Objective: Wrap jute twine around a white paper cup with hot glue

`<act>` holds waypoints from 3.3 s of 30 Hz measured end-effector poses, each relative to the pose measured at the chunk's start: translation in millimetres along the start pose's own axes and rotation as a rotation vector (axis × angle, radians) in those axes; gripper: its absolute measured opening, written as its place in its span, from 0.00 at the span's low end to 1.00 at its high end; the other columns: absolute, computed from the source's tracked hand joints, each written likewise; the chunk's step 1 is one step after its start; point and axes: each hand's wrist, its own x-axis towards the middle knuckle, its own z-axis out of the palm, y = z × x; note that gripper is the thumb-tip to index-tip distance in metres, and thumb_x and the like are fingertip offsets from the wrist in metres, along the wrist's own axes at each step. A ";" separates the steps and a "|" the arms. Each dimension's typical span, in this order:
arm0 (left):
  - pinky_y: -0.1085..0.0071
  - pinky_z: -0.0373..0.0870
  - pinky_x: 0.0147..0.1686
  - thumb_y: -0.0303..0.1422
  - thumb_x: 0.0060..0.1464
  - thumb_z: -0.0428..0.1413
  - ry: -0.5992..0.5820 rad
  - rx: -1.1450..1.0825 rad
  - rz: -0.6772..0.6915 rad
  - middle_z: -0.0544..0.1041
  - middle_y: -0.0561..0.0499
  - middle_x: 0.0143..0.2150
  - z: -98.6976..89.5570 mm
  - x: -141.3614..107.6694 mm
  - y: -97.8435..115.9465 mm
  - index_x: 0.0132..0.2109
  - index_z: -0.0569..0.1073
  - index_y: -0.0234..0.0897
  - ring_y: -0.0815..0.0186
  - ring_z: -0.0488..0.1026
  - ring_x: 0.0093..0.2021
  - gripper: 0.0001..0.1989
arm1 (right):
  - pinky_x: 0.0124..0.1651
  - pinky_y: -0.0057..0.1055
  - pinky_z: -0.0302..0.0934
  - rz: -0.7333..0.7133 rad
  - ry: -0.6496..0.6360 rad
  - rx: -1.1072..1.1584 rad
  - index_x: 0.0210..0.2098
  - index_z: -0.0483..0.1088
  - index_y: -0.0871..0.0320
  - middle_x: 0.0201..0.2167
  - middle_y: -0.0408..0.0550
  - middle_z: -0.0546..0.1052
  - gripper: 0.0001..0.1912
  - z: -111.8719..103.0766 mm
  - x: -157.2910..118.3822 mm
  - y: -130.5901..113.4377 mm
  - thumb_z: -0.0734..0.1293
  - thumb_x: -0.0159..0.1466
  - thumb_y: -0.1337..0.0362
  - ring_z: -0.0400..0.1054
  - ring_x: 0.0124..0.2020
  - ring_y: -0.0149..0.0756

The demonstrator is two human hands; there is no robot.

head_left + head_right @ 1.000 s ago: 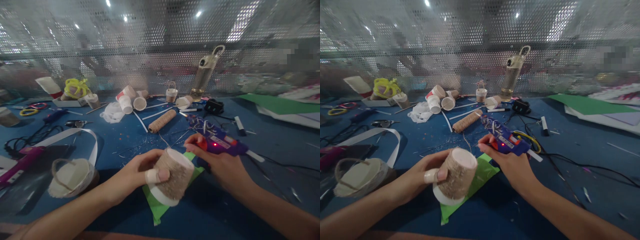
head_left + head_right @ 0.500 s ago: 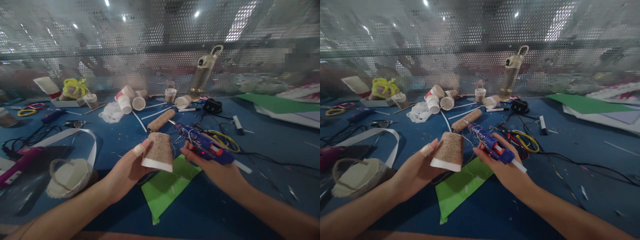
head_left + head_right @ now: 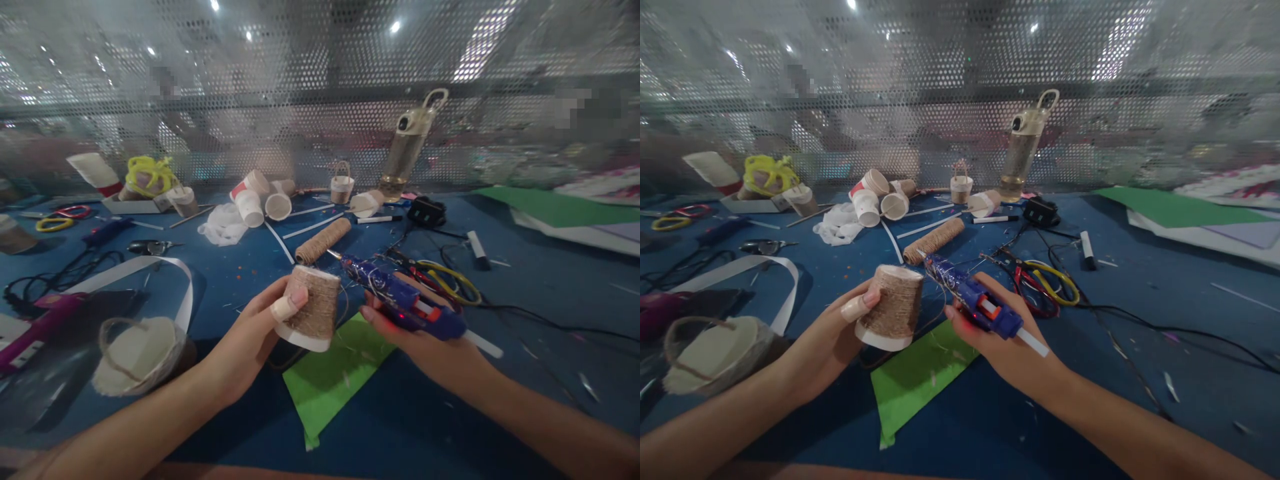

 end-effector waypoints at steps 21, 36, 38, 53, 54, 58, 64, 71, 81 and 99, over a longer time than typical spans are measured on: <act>0.68 0.69 0.46 0.43 0.54 0.62 -0.210 -0.075 0.084 0.82 0.45 0.45 1.1 -4.3 -3.3 0.49 0.81 0.40 0.58 0.77 0.46 0.18 | 0.38 0.36 0.74 0.137 -0.213 0.156 0.34 0.76 0.50 0.26 0.40 0.79 0.07 7.4 1.4 1.0 0.73 0.58 0.56 0.75 0.28 0.38; 0.71 0.68 0.48 0.40 0.59 0.60 -0.089 -0.062 0.081 0.81 0.47 0.50 -0.6 2.7 -6.5 0.51 0.80 0.39 0.61 0.76 0.50 0.16 | 0.61 0.33 0.66 -0.391 -0.064 0.345 0.38 0.64 0.50 0.37 0.41 0.69 0.04 -13.8 -3.3 -8.4 0.63 0.71 0.63 0.68 0.45 0.32; 0.70 0.68 0.49 0.40 0.60 0.58 -0.106 -0.083 0.121 0.82 0.46 0.48 -1.3 5.3 -7.5 0.51 0.79 0.38 0.62 0.76 0.49 0.16 | 0.58 0.29 0.68 -0.429 -0.078 0.355 0.37 0.63 0.51 0.35 0.40 0.69 0.05 -14.4 -7.9 -12.5 0.64 0.71 0.62 0.68 0.42 0.30; 0.65 0.67 0.57 0.42 0.61 0.56 0.003 -0.257 0.138 0.81 0.49 0.50 0.0 3.2 1.2 0.46 0.80 0.39 0.59 0.73 0.56 0.15 | 0.28 0.27 0.67 -0.523 -0.196 -0.203 0.36 0.69 0.52 0.29 0.41 0.76 0.08 -21.6 -17.5 -20.4 0.67 0.60 0.71 0.71 0.24 0.30; 0.64 0.67 0.57 0.43 0.61 0.56 0.009 -0.252 0.137 0.81 0.48 0.50 0.6 3.0 1.7 0.47 0.80 0.38 0.57 0.73 0.57 0.16 | 0.28 0.26 0.66 -0.537 -0.205 -0.185 0.35 0.68 0.51 0.28 0.40 0.75 0.09 -21.6 -15.8 -21.5 0.67 0.59 0.72 0.70 0.24 0.29; 0.60 0.70 0.55 0.44 0.59 0.57 0.079 -0.236 0.128 0.82 0.47 0.48 2.3 2.3 3.4 0.50 0.79 0.37 0.54 0.75 0.54 0.19 | 0.24 0.28 0.56 -0.494 -0.312 -0.198 0.29 0.65 0.52 0.23 0.38 0.68 0.05 -22.5 -13.3 -14.5 0.66 0.58 0.68 0.62 0.22 0.29; 0.63 0.72 0.52 0.45 0.60 0.56 0.071 -0.196 0.165 0.83 0.47 0.46 -1.1 2.0 1.6 0.51 0.80 0.38 0.57 0.78 0.48 0.19 | 0.24 0.31 0.47 -0.473 -0.312 -0.242 0.25 0.60 0.53 0.21 0.36 0.63 0.09 -24.3 -12.0 -4.7 0.63 0.60 0.65 0.55 0.20 0.28; 0.61 0.71 0.53 0.41 0.59 0.58 0.081 -0.123 0.265 0.81 0.48 0.49 -3.7 2.4 -0.9 0.52 0.78 0.42 0.55 0.76 0.52 0.16 | 0.25 0.31 0.47 -0.578 -0.394 -0.394 0.26 0.57 0.53 0.21 0.36 0.62 0.09 -26.7 -8.1 -10.1 0.62 0.60 0.65 0.55 0.20 0.29; 0.62 0.72 0.50 0.39 0.56 0.62 0.132 0.028 0.355 0.80 0.47 0.51 -4.1 0.9 -3.5 0.55 0.76 0.45 0.54 0.76 0.51 0.19 | 0.24 0.28 0.44 -0.704 -0.421 -0.405 0.29 0.52 0.52 0.22 0.34 0.59 0.13 -22.7 -7.6 -2.2 0.63 0.53 0.71 0.50 0.19 0.28; 0.62 0.70 0.54 0.40 0.59 0.59 0.125 -0.004 0.392 0.79 0.48 0.53 -2.1 -1.4 -1.5 0.55 0.76 0.44 0.54 0.73 0.57 0.18 | 0.25 0.28 0.47 -0.584 -0.375 -0.453 0.25 0.54 0.53 0.19 0.34 0.59 0.11 -20.7 -8.6 -11.3 0.63 0.56 0.70 0.51 0.17 0.26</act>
